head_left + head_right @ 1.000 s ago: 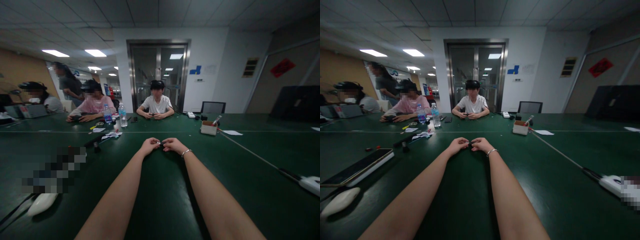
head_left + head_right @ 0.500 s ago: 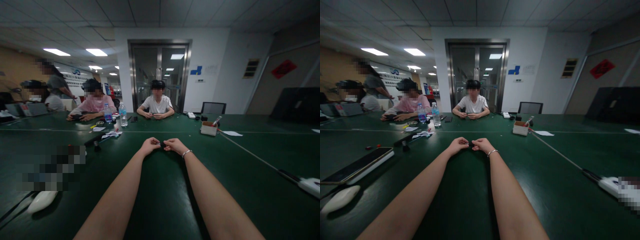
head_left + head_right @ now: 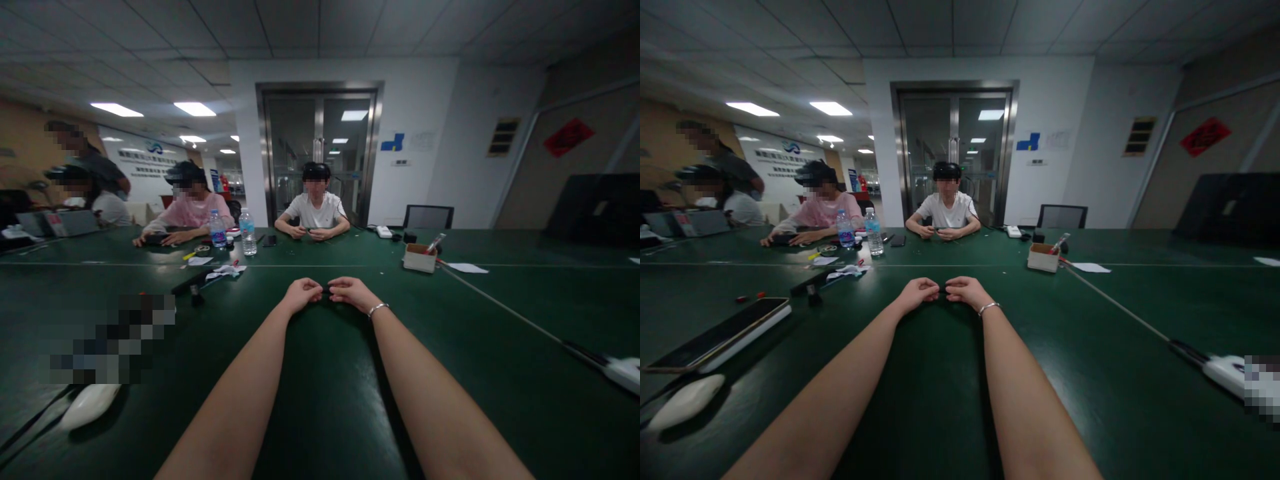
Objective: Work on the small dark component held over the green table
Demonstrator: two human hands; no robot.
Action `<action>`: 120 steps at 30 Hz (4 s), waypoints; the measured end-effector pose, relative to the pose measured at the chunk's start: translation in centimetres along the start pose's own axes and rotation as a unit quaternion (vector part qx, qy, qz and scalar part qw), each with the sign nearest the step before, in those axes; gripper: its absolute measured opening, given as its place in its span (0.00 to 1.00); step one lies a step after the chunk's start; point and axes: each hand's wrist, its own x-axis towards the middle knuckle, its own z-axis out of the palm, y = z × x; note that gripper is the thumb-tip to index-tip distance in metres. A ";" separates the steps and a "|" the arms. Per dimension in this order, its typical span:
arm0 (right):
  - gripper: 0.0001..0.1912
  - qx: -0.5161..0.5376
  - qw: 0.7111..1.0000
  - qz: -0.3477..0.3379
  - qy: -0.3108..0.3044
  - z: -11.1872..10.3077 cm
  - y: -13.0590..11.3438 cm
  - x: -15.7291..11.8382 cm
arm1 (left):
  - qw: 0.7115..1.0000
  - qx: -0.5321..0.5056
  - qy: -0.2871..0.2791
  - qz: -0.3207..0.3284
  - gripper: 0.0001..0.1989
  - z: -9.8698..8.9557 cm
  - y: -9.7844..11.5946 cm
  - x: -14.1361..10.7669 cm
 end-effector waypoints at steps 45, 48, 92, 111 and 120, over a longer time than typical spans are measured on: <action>0.07 -0.013 1.000 0.007 0.001 0.5 -0.4 -0.2 | 0.996 0.088 -0.004 -0.008 0.16 -0.2 -0.3 0.6; 0.05 -0.025 1.000 0.015 0.003 0.6 -0.3 -0.1 | 0.997 0.072 -0.005 0.011 0.13 -0.2 -0.8 0.8; 0.07 -0.046 0.998 0.040 0.011 0.9 -0.5 -0.1 | 0.997 0.079 -0.012 -0.008 0.13 -0.2 -0.2 0.6; 0.06 -0.039 0.999 0.035 0.001 0.7 -0.4 0.0 | 0.997 0.077 -0.020 -0.020 0.13 0.0 -0.2 0.6; 0.05 -0.038 0.999 0.034 -0.005 0.7 -0.3 0.2 | 0.995 0.095 -0.022 -0.005 0.13 -0.1 -0.4 0.8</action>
